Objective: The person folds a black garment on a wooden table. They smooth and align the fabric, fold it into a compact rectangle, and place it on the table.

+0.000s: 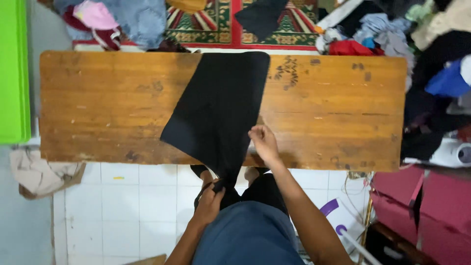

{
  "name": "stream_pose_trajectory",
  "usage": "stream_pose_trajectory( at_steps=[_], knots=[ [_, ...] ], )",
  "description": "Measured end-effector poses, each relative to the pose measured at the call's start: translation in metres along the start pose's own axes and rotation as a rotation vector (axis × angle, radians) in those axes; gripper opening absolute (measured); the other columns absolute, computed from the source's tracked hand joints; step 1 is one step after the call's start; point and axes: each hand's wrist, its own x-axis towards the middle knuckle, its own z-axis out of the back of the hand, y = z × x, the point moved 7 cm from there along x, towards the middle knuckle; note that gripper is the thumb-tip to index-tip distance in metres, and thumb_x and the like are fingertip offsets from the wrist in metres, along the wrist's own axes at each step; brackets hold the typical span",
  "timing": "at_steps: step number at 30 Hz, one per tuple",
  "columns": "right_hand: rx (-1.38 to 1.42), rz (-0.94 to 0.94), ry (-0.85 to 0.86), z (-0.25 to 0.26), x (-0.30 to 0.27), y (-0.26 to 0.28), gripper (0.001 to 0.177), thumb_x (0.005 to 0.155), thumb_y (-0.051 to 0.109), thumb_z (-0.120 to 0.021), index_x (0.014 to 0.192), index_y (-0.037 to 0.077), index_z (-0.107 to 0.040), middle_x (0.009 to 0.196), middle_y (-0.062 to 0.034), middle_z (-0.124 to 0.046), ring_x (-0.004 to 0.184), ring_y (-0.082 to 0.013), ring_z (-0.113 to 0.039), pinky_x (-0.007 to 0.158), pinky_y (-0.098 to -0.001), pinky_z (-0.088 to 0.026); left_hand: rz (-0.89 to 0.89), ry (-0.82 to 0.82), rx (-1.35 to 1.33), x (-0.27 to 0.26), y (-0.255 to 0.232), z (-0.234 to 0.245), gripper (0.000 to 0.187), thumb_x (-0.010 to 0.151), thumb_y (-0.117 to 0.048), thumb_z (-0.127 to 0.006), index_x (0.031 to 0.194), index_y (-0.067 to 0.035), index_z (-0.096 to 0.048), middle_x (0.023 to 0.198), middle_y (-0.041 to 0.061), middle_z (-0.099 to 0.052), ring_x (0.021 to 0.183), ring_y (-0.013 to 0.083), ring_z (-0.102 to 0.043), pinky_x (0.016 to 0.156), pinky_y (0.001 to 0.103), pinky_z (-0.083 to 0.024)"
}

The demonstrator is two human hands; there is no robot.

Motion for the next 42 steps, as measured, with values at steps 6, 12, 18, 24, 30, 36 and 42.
stream_pose_trajectory(
  at_steps=[6,12,18,24,30,36,42],
  knots=[
    [-0.643,0.522,-0.062,-0.040,0.094,0.037,0.026,0.090,0.018,-0.066,0.112,0.005,-0.068,0.113,-0.0160,-0.066,0.104,-0.0335,-0.063,0.093,-0.0400,-0.050,0.304,-0.189,-0.317,-0.022,0.117,0.010,0.032,0.095,-0.023,-0.049,0.103,0.000,-0.070,0.091,0.010,-0.070,0.085,0.0223,-0.061,0.082,0.033,-0.046],
    [-0.874,1.042,0.024,-0.122,0.153,0.074,0.040,0.091,0.022,-0.063,0.125,0.001,-0.066,0.133,-0.0195,-0.064,0.112,-0.0400,-0.059,0.095,-0.0448,-0.047,0.402,-0.586,-0.321,-0.045,0.275,0.026,0.036,0.098,-0.022,-0.047,0.094,0.007,-0.067,0.082,0.020,-0.068,0.075,0.0317,-0.060,0.074,0.043,-0.048],
    [-1.274,0.679,0.164,-0.164,0.215,0.003,0.052,0.086,0.045,-0.075,0.133,0.024,-0.067,0.119,0.0007,-0.066,0.126,-0.0285,-0.053,0.100,-0.0503,-0.043,0.240,-0.864,-0.361,-0.063,0.262,0.112,0.037,0.107,-0.011,-0.042,0.080,0.005,-0.063,0.069,0.021,-0.057,0.071,0.0277,-0.052,0.075,0.046,-0.044],
    [-0.642,0.865,0.160,-0.130,0.139,0.043,0.018,0.083,0.009,-0.083,0.095,0.011,-0.070,0.093,-0.0076,-0.069,0.092,-0.0317,-0.067,0.084,-0.0407,-0.053,0.537,-0.985,-0.464,-0.054,0.281,0.172,0.035,0.102,-0.031,-0.052,0.100,-0.001,-0.069,0.096,0.024,-0.069,0.098,0.0385,-0.063,0.094,0.054,-0.040],
    [-0.460,0.216,0.445,-0.103,0.089,0.046,0.014,0.088,-0.002,-0.071,0.099,0.005,-0.073,0.070,-0.0084,-0.068,0.058,-0.0199,-0.070,0.064,-0.0336,-0.058,0.427,-1.056,-0.401,-0.032,0.230,0.229,0.028,0.101,-0.029,-0.049,0.094,-0.007,-0.065,0.092,0.013,-0.065,0.093,0.0267,-0.060,0.092,0.043,-0.044],
    [-0.721,0.649,0.285,-0.119,0.128,0.043,0.010,0.079,0.008,-0.082,0.087,0.009,-0.075,0.083,-0.0128,-0.071,0.085,-0.0352,-0.065,0.085,-0.0444,-0.051,0.440,-1.051,-0.394,-0.024,0.208,0.238,0.024,0.099,-0.032,-0.050,0.096,-0.012,-0.063,0.086,0.006,-0.062,0.086,0.0225,-0.059,0.088,0.041,-0.048],
    [-0.711,0.410,0.084,-0.113,0.169,0.019,0.020,0.077,0.015,-0.083,0.093,0.007,-0.074,0.102,-0.0149,-0.065,0.099,-0.0373,-0.067,0.090,-0.0456,-0.052,0.439,-1.002,-0.389,-0.025,0.199,0.231,0.023,0.102,-0.027,-0.047,0.089,-0.012,-0.059,0.082,0.005,-0.057,0.083,0.0207,-0.055,0.083,0.039,-0.047]
  ],
)
